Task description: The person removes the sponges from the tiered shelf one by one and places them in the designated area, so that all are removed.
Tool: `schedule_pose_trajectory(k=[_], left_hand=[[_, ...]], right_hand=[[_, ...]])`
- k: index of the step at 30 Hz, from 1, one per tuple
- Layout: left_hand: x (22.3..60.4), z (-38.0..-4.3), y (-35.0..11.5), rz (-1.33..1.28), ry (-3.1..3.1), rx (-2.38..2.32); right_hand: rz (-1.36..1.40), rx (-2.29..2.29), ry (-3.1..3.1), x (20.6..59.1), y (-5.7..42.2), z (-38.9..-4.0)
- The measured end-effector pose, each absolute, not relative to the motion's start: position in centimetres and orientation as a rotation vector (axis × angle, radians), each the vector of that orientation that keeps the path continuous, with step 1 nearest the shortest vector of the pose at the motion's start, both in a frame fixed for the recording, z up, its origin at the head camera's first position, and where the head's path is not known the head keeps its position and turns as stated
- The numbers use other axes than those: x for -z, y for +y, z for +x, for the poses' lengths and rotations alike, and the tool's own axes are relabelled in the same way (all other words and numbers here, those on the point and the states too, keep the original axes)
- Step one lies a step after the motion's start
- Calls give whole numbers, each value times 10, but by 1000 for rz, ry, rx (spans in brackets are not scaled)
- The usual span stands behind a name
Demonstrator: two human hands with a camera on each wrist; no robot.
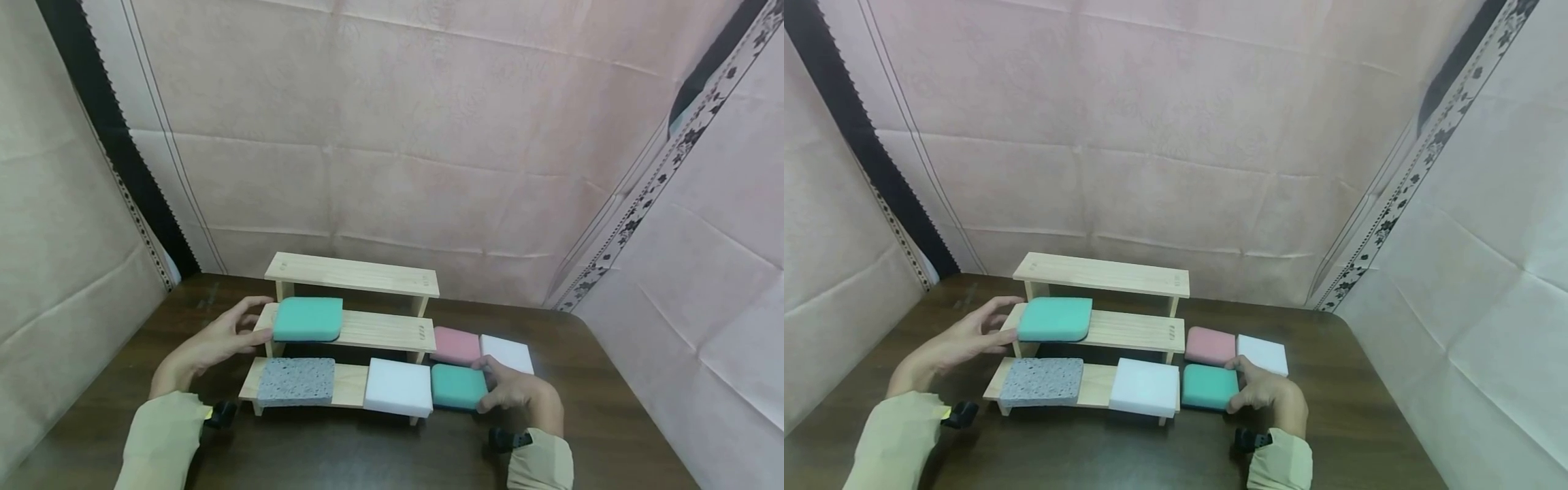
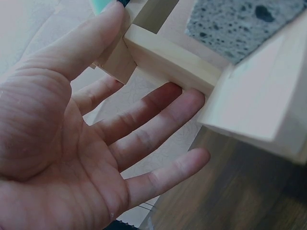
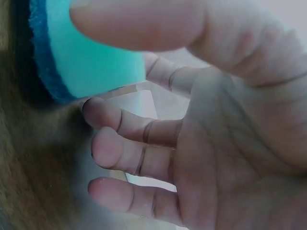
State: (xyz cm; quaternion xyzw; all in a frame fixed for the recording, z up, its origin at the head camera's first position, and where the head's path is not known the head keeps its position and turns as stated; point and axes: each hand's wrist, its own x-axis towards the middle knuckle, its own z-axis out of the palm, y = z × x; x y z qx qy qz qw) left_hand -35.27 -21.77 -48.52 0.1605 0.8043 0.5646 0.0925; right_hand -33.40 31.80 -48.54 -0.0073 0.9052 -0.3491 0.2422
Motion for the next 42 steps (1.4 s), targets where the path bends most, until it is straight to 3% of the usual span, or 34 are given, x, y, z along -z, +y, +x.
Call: schedule_pose_trajectory(k=[42], left_hand=[[483,-352,-217,466,2385,-1667]], right_hand=[[-172,967,2789,447,306,-325]])
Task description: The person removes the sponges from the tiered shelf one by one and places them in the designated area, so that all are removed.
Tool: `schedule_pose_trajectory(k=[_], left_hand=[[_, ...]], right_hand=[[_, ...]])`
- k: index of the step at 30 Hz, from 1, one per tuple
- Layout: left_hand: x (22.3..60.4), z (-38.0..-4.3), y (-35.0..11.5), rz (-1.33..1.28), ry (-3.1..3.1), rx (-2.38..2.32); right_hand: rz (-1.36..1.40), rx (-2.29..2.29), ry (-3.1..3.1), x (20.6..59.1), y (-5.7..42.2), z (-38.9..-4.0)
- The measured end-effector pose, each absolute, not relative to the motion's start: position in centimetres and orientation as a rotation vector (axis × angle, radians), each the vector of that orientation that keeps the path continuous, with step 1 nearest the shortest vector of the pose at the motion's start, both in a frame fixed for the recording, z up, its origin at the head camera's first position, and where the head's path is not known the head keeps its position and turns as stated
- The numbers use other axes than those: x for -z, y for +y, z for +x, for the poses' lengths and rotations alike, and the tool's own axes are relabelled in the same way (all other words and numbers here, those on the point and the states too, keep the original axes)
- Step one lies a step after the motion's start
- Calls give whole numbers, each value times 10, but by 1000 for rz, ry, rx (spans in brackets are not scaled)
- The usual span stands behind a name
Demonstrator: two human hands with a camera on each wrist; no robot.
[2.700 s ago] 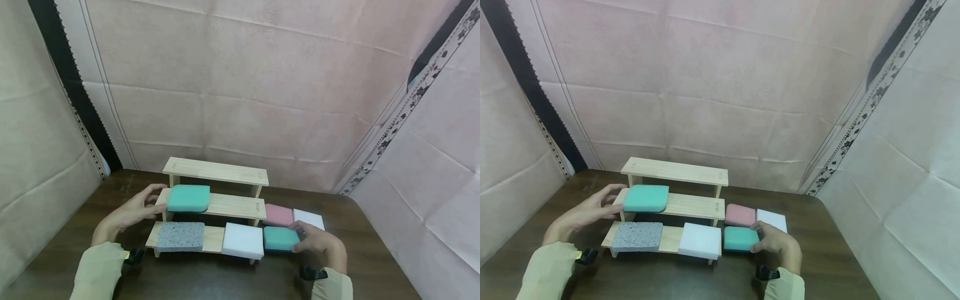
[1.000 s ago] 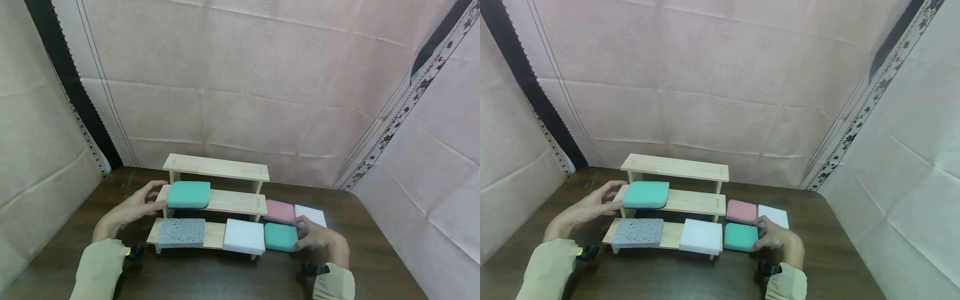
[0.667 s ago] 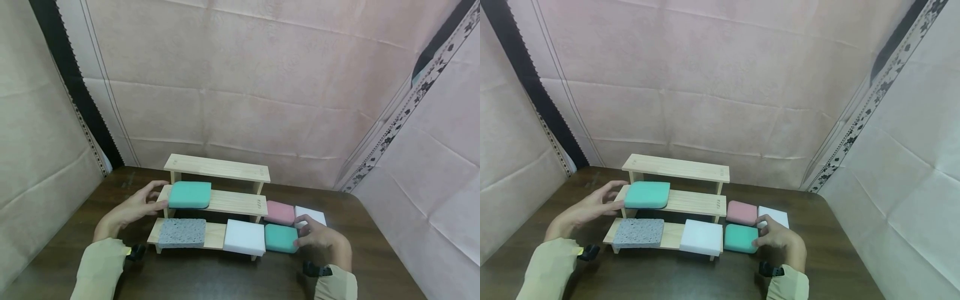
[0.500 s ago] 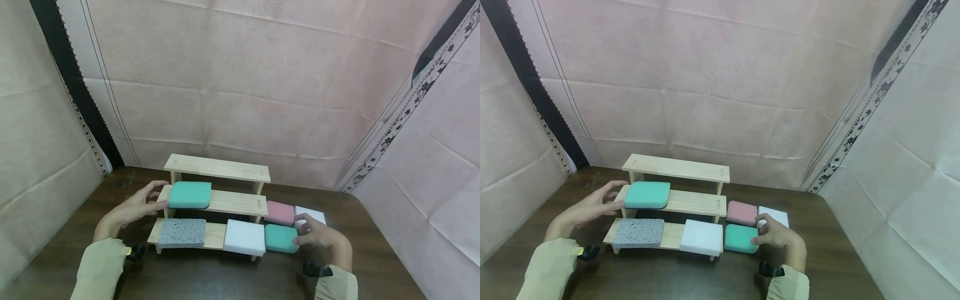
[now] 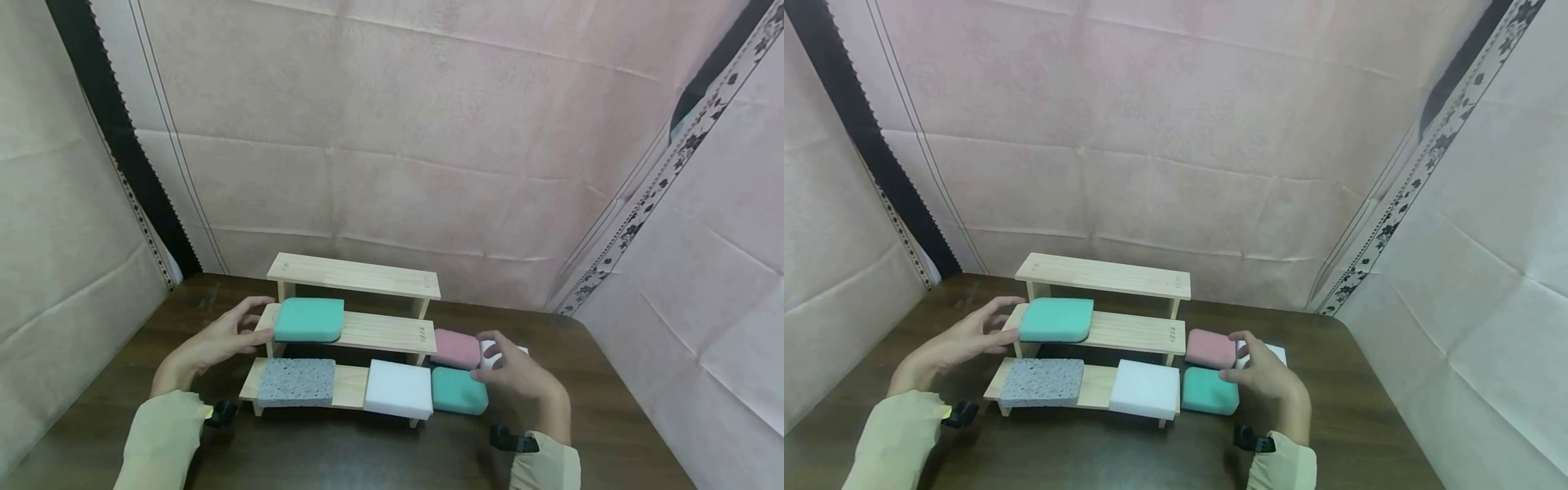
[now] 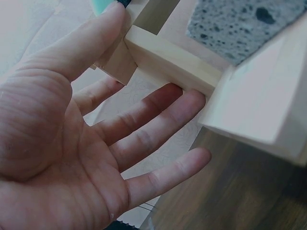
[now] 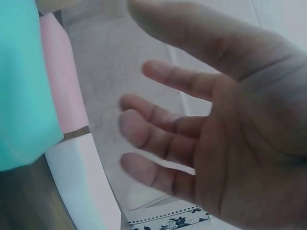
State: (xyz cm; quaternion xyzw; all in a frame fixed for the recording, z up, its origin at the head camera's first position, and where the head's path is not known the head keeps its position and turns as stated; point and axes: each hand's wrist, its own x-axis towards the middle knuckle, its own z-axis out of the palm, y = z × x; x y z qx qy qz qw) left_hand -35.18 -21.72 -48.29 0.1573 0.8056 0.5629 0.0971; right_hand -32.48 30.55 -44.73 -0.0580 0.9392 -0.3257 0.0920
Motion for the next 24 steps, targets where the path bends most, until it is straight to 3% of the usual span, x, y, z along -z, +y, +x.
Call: schedule_pose_trajectory(k=[12,24], left_hand=[[484,-352,-218,453,2377,-1667],[483,-352,-217,450,2387,-1660]], right_hand=[[-271,1101,2974,443,294,-328],[-431,1317,3000,441,236,-338]])
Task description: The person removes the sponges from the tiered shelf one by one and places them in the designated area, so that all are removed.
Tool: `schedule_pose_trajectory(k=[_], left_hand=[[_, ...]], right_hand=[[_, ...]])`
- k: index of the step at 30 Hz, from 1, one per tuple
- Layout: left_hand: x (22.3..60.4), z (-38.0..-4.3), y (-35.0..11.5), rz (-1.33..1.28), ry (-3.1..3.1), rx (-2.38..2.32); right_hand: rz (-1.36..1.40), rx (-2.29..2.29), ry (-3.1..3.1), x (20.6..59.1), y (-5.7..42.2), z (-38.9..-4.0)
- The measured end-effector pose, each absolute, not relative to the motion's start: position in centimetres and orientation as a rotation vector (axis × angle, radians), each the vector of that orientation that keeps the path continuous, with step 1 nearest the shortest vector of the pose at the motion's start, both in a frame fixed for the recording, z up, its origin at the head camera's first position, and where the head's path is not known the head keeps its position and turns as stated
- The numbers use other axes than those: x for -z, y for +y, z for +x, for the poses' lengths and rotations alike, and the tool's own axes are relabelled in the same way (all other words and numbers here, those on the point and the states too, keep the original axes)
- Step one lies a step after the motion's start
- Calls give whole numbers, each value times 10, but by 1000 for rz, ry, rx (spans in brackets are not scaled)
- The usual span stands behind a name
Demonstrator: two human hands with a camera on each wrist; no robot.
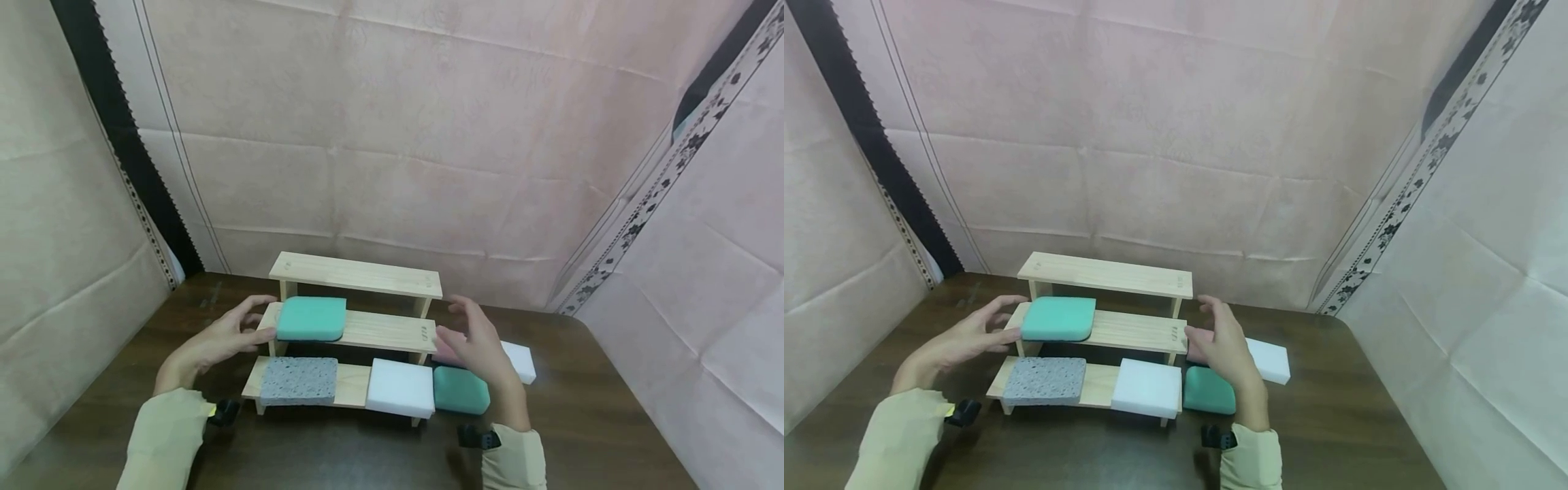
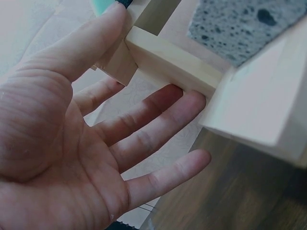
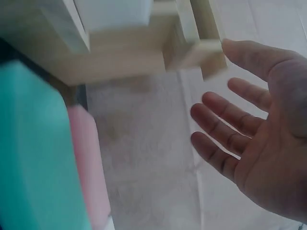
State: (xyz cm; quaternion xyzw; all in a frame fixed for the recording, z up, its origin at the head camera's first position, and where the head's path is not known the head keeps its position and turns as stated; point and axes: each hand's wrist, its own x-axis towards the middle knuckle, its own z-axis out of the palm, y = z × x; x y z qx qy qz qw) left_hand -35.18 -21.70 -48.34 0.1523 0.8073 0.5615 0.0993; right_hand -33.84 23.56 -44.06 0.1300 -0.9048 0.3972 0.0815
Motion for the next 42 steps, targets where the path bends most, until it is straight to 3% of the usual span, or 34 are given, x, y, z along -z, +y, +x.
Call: schedule_pose_trajectory(k=[42], left_hand=[[483,-351,-216,462,2376,-1683]], right_hand=[[711,-873,-2428,438,144,-334]])
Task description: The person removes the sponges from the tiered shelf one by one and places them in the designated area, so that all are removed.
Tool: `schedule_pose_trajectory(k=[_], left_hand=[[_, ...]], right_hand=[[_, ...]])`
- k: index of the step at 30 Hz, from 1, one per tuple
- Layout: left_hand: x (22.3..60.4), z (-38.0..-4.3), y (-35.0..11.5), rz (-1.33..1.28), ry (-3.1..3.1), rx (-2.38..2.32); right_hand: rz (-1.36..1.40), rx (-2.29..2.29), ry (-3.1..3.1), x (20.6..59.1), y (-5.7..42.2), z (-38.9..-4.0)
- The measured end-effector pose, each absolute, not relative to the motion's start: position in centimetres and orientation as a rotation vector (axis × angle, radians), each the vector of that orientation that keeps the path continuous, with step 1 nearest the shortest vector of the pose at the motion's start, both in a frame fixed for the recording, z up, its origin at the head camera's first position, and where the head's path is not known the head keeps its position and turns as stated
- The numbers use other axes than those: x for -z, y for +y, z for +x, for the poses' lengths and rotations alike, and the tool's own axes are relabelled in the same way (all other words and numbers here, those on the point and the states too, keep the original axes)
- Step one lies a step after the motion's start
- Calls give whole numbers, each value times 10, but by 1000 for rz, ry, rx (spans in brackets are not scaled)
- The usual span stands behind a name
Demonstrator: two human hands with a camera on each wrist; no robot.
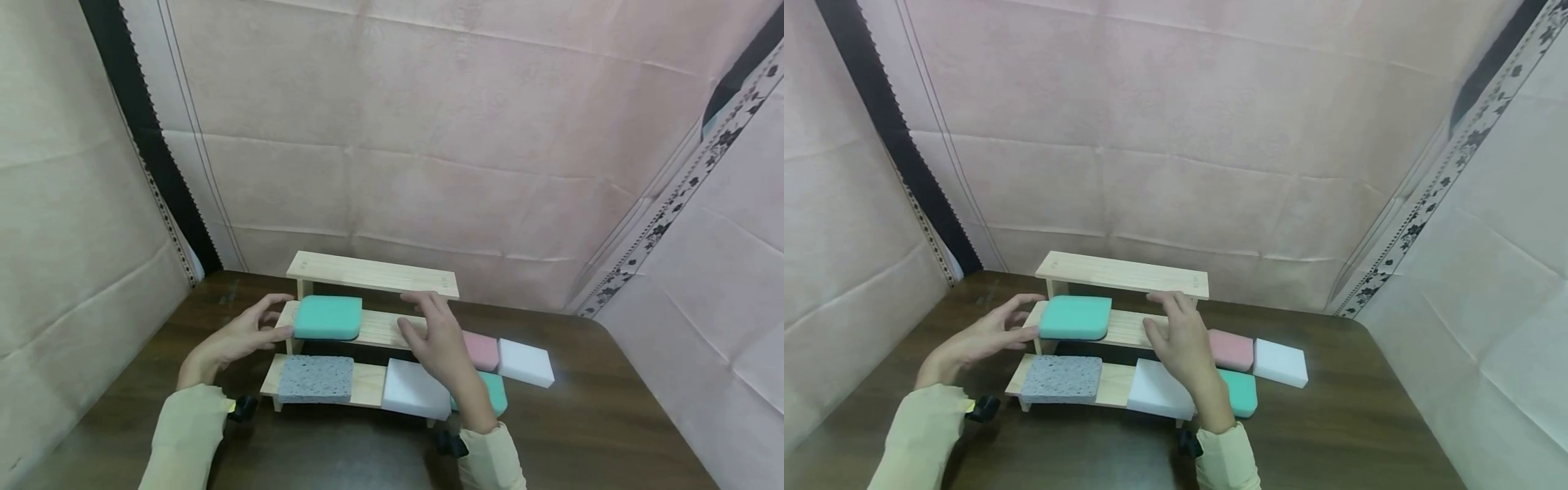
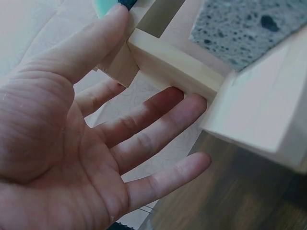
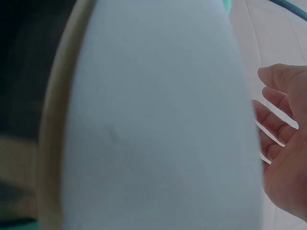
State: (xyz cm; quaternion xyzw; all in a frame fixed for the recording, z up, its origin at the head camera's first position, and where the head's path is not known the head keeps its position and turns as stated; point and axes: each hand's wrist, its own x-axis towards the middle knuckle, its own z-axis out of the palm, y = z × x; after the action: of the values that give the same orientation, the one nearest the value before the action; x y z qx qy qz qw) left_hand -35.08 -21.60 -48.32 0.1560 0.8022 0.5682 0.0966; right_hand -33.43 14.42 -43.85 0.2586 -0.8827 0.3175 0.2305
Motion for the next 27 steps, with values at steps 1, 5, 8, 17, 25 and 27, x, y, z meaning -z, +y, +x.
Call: schedule_pose_trajectory(k=[1,5,8,17,25,27], left_hand=[[483,-351,-216,459,2378,-1683],[484,-350,-217,441,2381,-1685],[484,-350,-216,437,2386,-1679],[484,-350,-215,456,2367,-1701],[484,-350,-215,429,2358,-1706],[483,-350,-216,422,2361,-1701]], right_hand=[[724,-864,-2432,439,141,-335],[770,-859,-2429,442,131,-334],[796,-880,-2421,445,125,-333],[926,-885,-2445,452,110,-331],[1002,-864,-2537,457,97,-332],[1016,-844,-2558,459,94,-333]])
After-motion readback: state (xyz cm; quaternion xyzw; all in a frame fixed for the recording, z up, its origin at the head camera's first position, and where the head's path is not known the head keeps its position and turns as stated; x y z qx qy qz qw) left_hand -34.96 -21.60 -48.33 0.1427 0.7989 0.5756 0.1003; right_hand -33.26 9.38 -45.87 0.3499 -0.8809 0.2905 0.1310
